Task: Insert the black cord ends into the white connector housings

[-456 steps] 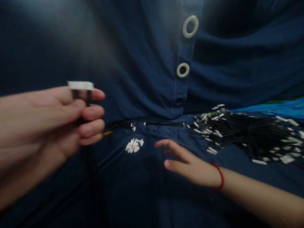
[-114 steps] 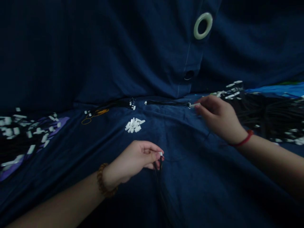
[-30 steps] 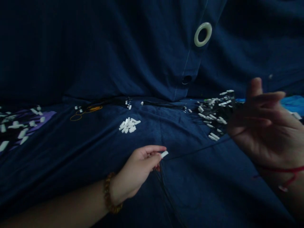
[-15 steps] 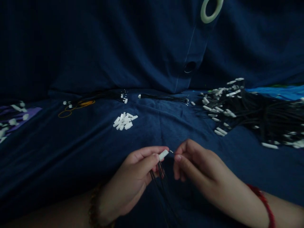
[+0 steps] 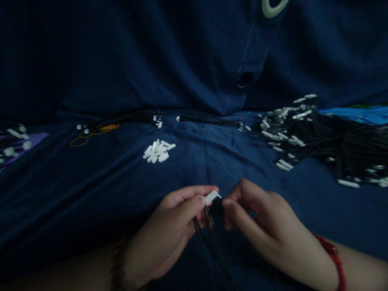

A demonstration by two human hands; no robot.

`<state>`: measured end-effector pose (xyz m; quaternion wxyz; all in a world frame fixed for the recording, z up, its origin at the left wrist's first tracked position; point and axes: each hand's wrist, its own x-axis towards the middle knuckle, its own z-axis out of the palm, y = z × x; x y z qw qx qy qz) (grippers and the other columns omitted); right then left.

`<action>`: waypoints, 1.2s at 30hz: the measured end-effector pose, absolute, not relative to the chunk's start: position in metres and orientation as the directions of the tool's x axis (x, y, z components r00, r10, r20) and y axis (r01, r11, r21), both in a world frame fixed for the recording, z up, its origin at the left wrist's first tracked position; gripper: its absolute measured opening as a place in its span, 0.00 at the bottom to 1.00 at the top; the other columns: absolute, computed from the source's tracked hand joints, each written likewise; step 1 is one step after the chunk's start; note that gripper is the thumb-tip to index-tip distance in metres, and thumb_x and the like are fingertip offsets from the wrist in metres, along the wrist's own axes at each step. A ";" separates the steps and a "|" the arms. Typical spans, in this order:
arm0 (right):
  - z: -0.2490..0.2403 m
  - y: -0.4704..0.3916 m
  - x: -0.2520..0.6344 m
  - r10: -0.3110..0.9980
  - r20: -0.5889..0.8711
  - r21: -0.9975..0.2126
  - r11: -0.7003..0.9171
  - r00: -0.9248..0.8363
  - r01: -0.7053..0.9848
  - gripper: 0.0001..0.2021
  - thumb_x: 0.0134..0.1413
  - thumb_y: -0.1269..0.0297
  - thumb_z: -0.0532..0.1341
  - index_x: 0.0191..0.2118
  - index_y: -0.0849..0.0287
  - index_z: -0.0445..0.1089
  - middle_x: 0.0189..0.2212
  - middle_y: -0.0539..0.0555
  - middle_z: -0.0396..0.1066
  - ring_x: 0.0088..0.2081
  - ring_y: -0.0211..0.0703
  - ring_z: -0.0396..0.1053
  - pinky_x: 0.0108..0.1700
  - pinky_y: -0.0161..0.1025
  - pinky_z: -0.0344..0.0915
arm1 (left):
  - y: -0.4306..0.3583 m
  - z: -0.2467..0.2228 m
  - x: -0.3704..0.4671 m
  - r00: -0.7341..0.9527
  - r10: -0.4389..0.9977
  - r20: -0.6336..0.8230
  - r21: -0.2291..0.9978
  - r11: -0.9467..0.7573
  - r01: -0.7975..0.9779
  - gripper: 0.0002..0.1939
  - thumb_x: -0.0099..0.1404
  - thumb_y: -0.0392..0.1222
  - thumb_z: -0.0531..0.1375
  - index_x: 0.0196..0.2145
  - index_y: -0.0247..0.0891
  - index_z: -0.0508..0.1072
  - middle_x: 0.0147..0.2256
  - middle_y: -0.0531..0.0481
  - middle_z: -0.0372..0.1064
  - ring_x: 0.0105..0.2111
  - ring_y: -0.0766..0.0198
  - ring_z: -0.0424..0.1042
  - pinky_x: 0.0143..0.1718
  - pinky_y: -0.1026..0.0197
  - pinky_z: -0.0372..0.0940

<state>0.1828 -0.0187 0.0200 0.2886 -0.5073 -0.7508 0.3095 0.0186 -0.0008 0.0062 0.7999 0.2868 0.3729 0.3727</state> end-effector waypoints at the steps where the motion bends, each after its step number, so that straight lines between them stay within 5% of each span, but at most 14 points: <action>1: 0.021 -0.018 0.182 0.939 0.122 -0.753 0.298 -0.320 0.587 0.06 0.57 0.68 0.51 0.29 0.60 0.59 0.22 0.44 0.66 0.22 0.27 0.64 0.25 0.27 0.57 | -0.001 0.006 0.019 0.443 0.809 -0.386 0.734 0.560 -0.384 0.08 0.58 0.34 0.58 0.35 0.35 0.75 0.29 0.50 0.70 0.26 0.73 0.65 0.30 0.70 0.60; 6: 0.021 -0.017 0.183 0.924 0.165 -0.708 0.355 -0.346 0.611 0.05 0.57 0.70 0.50 0.30 0.60 0.59 0.22 0.45 0.65 0.22 0.28 0.63 0.24 0.27 0.56 | 0.000 0.007 0.020 0.435 0.809 -0.396 0.728 0.565 -0.389 0.08 0.57 0.34 0.58 0.34 0.35 0.75 0.28 0.50 0.70 0.27 0.73 0.65 0.30 0.70 0.60; 12: 0.020 -0.020 0.188 0.851 0.324 -0.486 0.525 -0.414 0.699 0.06 0.57 0.70 0.50 0.30 0.62 0.61 0.22 0.50 0.63 0.23 0.33 0.60 0.24 0.31 0.55 | 0.000 0.004 0.018 0.409 0.826 -0.388 0.762 0.537 -0.362 0.08 0.57 0.36 0.59 0.36 0.36 0.75 0.31 0.51 0.70 0.29 0.72 0.64 0.32 0.70 0.59; 20: 0.026 -0.017 0.184 0.932 0.083 -0.716 0.301 -0.352 0.629 0.10 0.59 0.67 0.49 0.28 0.60 0.62 0.20 0.44 0.65 0.21 0.27 0.63 0.24 0.28 0.56 | 0.001 0.003 0.019 0.410 0.827 -0.384 0.769 0.533 -0.354 0.08 0.56 0.37 0.60 0.35 0.37 0.75 0.27 0.51 0.69 0.27 0.72 0.64 0.30 0.70 0.59; 36: 0.024 -0.018 0.183 0.940 0.054 -0.719 0.270 -0.336 0.641 0.12 0.59 0.65 0.48 0.26 0.60 0.62 0.19 0.46 0.66 0.21 0.30 0.64 0.24 0.30 0.56 | -0.001 0.002 0.018 0.386 0.840 -0.381 0.823 0.498 -0.274 0.09 0.57 0.38 0.59 0.37 0.39 0.74 0.28 0.52 0.70 0.26 0.73 0.63 0.29 0.70 0.58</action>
